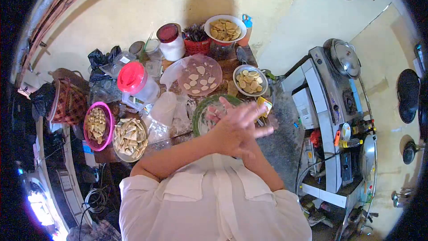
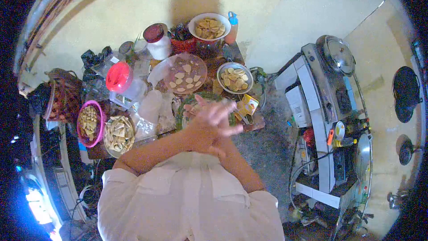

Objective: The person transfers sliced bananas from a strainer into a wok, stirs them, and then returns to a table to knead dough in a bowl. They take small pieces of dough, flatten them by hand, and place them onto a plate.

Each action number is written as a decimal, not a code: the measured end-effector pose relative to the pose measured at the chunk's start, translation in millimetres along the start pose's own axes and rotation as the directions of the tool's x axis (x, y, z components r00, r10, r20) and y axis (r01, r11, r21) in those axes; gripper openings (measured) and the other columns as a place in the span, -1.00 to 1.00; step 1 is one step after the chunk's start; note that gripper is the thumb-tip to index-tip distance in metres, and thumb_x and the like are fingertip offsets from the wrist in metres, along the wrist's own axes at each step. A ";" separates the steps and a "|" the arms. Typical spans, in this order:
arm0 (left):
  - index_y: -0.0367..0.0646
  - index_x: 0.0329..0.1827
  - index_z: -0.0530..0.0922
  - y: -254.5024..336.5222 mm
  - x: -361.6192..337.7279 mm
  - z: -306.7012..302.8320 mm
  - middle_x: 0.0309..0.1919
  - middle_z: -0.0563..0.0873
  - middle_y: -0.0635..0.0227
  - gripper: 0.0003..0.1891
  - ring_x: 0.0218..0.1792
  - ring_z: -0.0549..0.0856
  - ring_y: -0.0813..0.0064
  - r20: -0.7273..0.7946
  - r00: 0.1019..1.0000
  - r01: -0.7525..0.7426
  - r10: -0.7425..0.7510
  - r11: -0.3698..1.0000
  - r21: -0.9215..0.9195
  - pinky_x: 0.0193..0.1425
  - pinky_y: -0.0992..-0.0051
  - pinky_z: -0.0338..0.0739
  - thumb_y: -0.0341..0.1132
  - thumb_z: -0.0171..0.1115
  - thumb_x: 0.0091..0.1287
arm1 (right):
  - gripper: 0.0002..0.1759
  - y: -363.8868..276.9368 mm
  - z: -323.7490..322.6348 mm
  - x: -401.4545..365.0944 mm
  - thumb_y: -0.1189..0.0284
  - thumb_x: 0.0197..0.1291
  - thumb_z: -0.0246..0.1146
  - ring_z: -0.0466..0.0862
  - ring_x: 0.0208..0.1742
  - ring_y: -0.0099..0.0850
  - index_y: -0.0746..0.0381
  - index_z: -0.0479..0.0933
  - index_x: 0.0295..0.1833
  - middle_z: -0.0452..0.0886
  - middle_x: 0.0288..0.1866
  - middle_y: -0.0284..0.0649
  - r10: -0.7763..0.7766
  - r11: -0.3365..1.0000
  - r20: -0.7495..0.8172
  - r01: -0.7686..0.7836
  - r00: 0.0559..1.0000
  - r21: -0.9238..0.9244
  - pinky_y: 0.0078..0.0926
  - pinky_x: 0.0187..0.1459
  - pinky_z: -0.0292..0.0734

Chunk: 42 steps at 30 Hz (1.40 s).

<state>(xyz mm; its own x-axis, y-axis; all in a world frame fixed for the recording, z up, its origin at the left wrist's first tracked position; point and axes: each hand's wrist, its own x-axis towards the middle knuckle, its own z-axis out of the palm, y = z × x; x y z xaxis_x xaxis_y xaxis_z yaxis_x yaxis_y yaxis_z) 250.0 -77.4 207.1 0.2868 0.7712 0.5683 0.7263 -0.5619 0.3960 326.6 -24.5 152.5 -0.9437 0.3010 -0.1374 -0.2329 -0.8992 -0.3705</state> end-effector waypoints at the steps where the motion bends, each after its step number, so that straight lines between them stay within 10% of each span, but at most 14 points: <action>1: 0.29 0.33 0.32 -1.8 3.5 0.1 0.41 0.11 0.11 -0.22 0.29 0.22 -0.10 -0.051 0.999 0.017 -0.017 1.000 0.007 0.26 -0.08 0.14 0.48 -0.20 0.11 | -0.04 4.2 1.4 0.8 -0.46 0.03 -0.31 0.35 0.23 -0.21 -0.11 -0.02 0.44 0.30 0.29 -0.12 -0.007 0.997 -0.001 0.007 1.000 -0.070 -0.19 0.10 0.33; 5: 0.39 0.34 0.28 19.7 20.4 -5.5 0.41 0.10 0.09 -0.14 0.29 0.24 -0.10 -0.006 1.000 0.017 -0.016 0.993 0.120 0.14 -0.27 0.12 0.56 -0.15 -0.05 | -0.07 23.8 23.5 12.8 -0.43 0.07 -0.35 0.36 0.21 -0.20 -0.08 0.03 0.43 0.32 0.27 -0.12 0.081 0.933 -0.327 -0.188 0.942 -0.309 -0.17 0.09 0.32; 8: 0.45 0.33 0.28 34.2 16.8 7.0 0.41 0.10 0.08 -0.12 0.33 0.19 -0.02 0.083 0.995 -0.064 0.057 0.995 0.078 0.14 -0.37 0.02 0.60 -0.18 -0.09 | -0.10 15.3 -7.3 7.2 -0.41 0.09 -0.35 0.37 0.20 -0.20 -0.09 0.04 0.42 0.32 0.27 -0.11 0.052 0.983 0.129 -0.073 0.990 0.166 -0.17 0.11 0.29; 11: 0.40 0.33 0.29 37.6 13.9 18.8 0.41 0.10 0.10 -0.13 0.36 0.14 0.05 0.048 0.995 -0.081 0.091 0.981 -0.175 0.23 -0.27 0.00 0.60 -0.24 -0.03 | -0.10 14.4 -0.9 3.7 -0.41 0.09 -0.36 0.38 0.19 -0.21 -0.10 0.05 0.42 0.33 0.27 -0.12 0.098 0.966 0.100 -0.119 0.990 0.230 -0.18 0.12 0.27; 17: 0.26 0.38 0.21 38.2 22.3 -6.6 0.41 0.11 0.06 -0.09 0.33 0.19 0.02 0.058 0.990 -0.130 0.131 0.991 -0.006 0.32 -0.02 0.07 0.58 -0.31 0.03 | -0.12 17.3 -13.1 8.3 -0.39 0.10 -0.32 0.38 0.19 -0.20 -0.07 0.09 0.40 0.34 0.25 -0.09 0.044 0.977 0.098 -0.063 0.994 0.202 -0.19 0.08 0.30; 20: 0.16 0.39 0.18 13.0 21.5 -7.6 0.40 0.13 0.04 -0.05 0.32 0.21 0.01 -0.077 0.997 -0.006 -0.008 0.983 -0.182 0.28 -0.02 0.08 0.58 -0.34 0.03 | -0.15 23.8 -27.3 12.2 -0.36 0.13 -0.25 0.40 0.20 -0.19 -0.08 0.05 0.42 0.32 0.28 -0.08 -0.061 0.985 -0.041 0.053 0.997 -0.167 -0.18 0.07 0.39; 23: 0.06 0.40 0.16 -2.9 20.2 -13.7 0.39 0.14 0.02 -0.01 0.31 0.24 0.01 -0.218 0.955 0.072 -0.203 0.866 -0.494 0.25 -0.01 0.09 0.59 -0.37 0.03 | -0.17 10.5 -4.5 3.6 -0.31 0.15 -0.20 0.39 0.24 -0.16 -0.08 0.03 0.42 0.30 0.30 -0.06 -0.042 0.973 -0.007 0.043 0.999 0.227 -0.10 0.08 0.38; 30: 0.21 0.34 0.31 28.8 23.4 0.8 0.38 0.22 0.19 -0.11 0.29 0.26 0.16 -0.059 0.997 -0.034 0.051 0.968 0.247 0.27 0.14 0.01 0.56 -0.40 0.07 | -0.21 21.0 -31.3 12.4 -0.36 0.11 -0.21 0.47 0.01 -0.24 -0.11 0.15 0.32 0.41 0.12 -0.16 0.038 0.999 -0.176 -0.038 0.984 0.003 -0.22 -0.09 0.38; 42: 0.28 0.31 0.36 26.1 28.2 -6.7 0.36 0.26 0.28 -0.12 0.22 0.26 0.22 0.001 0.996 -0.084 0.084 0.995 0.054 0.29 0.14 -0.02 0.57 -0.21 -0.02 | -0.29 33.9 -74.0 8.5 -0.29 0.19 -0.20 0.48 0.02 -0.18 -0.13 0.11 0.33 0.46 0.08 -0.15 0.049 0.998 -0.302 -0.058 0.952 -0.018 -0.11 -0.10 0.43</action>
<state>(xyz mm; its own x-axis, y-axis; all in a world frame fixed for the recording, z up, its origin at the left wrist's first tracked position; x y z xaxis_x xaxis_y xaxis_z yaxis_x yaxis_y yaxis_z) 272.8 -72.4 238.3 0.3476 0.7218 0.5985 0.7321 -0.6077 0.3077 328.1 -29.0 70.7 -0.8390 0.3380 -0.4264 -0.1738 -0.9091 -0.3785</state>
